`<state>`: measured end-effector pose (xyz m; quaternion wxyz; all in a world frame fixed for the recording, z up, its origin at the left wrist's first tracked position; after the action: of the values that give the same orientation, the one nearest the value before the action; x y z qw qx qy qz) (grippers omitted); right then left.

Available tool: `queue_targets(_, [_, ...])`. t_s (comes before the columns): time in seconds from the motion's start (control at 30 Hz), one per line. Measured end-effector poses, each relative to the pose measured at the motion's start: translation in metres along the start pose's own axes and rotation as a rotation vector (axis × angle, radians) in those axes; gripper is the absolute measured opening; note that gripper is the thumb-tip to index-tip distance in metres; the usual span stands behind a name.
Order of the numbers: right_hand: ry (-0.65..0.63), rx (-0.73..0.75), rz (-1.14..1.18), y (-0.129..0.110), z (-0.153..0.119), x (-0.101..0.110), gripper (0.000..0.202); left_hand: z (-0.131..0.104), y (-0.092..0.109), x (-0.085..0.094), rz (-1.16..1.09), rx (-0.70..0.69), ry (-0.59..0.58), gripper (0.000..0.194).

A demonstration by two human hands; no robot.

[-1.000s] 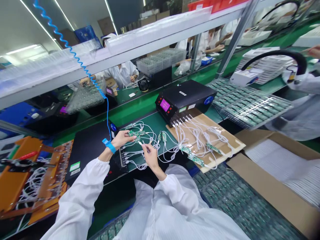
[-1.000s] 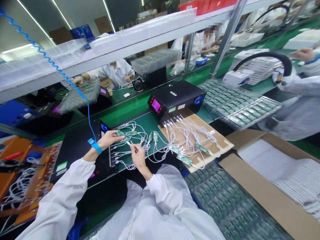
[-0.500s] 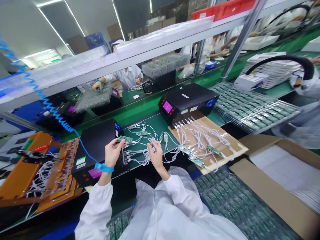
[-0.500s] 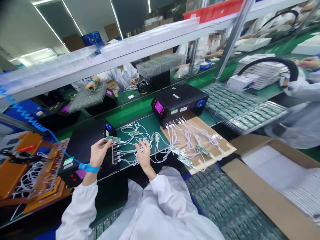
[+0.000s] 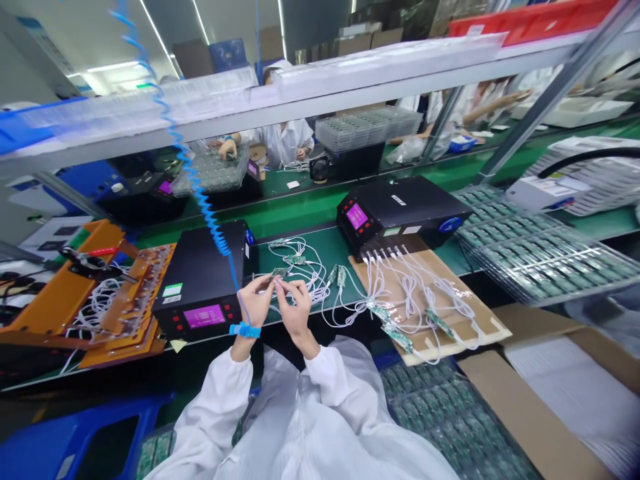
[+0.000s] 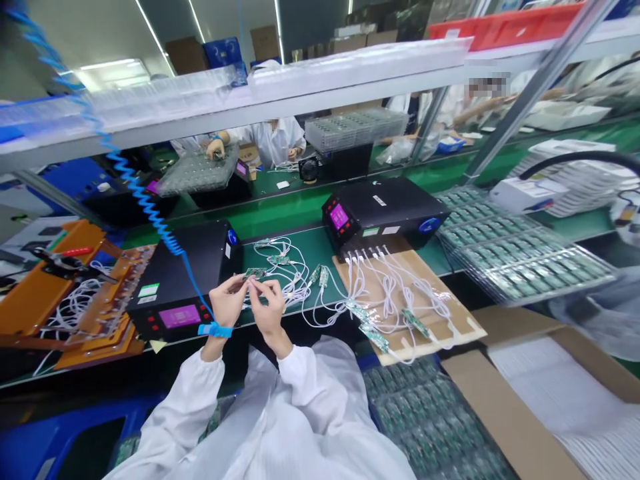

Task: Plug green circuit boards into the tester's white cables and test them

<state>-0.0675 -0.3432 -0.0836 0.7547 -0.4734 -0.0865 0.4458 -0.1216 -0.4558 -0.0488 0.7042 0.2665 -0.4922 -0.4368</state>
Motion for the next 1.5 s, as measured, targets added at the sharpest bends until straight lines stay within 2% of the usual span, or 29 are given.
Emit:
queue_targets(0.13, [-0.013, 0.021, 0.008, -0.002, 0.003, -0.002, 0.016, -0.001, -0.007, -0.003, -0.066, 0.024, -0.012, 0.028])
queue_targets(0.37, [-0.027, 0.003, -0.037, 0.002, 0.005, -0.005, 0.016, -0.001, -0.012, -0.007, -0.046, 0.058, -0.014, 0.029])
queue_targets(0.57, [-0.031, 0.039, -0.041, 0.003, 0.006, -0.005, 0.016, -0.003, -0.007, -0.006, 0.056, -0.031, 0.019, 0.023])
queue_targets(0.83, [-0.059, 0.064, -0.05, 0.003, 0.01, -0.004, 0.018, -0.006, -0.004, -0.011, 0.134, -0.094, -0.035, 0.024])
queue_targets(1.1, [-0.166, 0.055, -0.051, 0.009, 0.013, -0.006, 0.021, -0.001, -0.009, -0.013, 0.17, -0.125, -0.04, 0.024])
queue_targets(1.2, [-0.217, 0.08, 0.0, 0.012, 0.016, -0.01, 0.02, -0.015, -0.002, -0.004, 0.254, -0.204, -0.003, 0.034])
queue_targets(1.3, [-0.285, 0.046, -0.051, 0.025, 0.021, -0.019, 0.024, -0.047, 0.004, 0.013, 0.401, -0.231, 0.116, 0.041])
queue_targets(1.4, [-0.375, -0.023, -0.159, 0.049, 0.025, -0.034, 0.033, -0.082, -0.003, 0.031, 0.54, -0.122, 0.241, 0.051])
queue_targets(1.5, [-0.463, -0.103, -0.201, 0.074, 0.023, -0.051, 0.041, -0.1, -0.021, 0.037, 0.637, 0.003, 0.187, 0.06])
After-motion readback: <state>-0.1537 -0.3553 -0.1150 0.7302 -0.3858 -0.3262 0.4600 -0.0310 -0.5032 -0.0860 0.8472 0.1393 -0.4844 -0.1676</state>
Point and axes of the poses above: each hand's wrist, its own z-axis towards the middle knuckle, its own x-axis out of the back of the hand, y = z × x, the point moved 5 cm from there along z, towards the middle knuckle, and after that the axes turned 8 degrees about z, right-handed, at the moved point
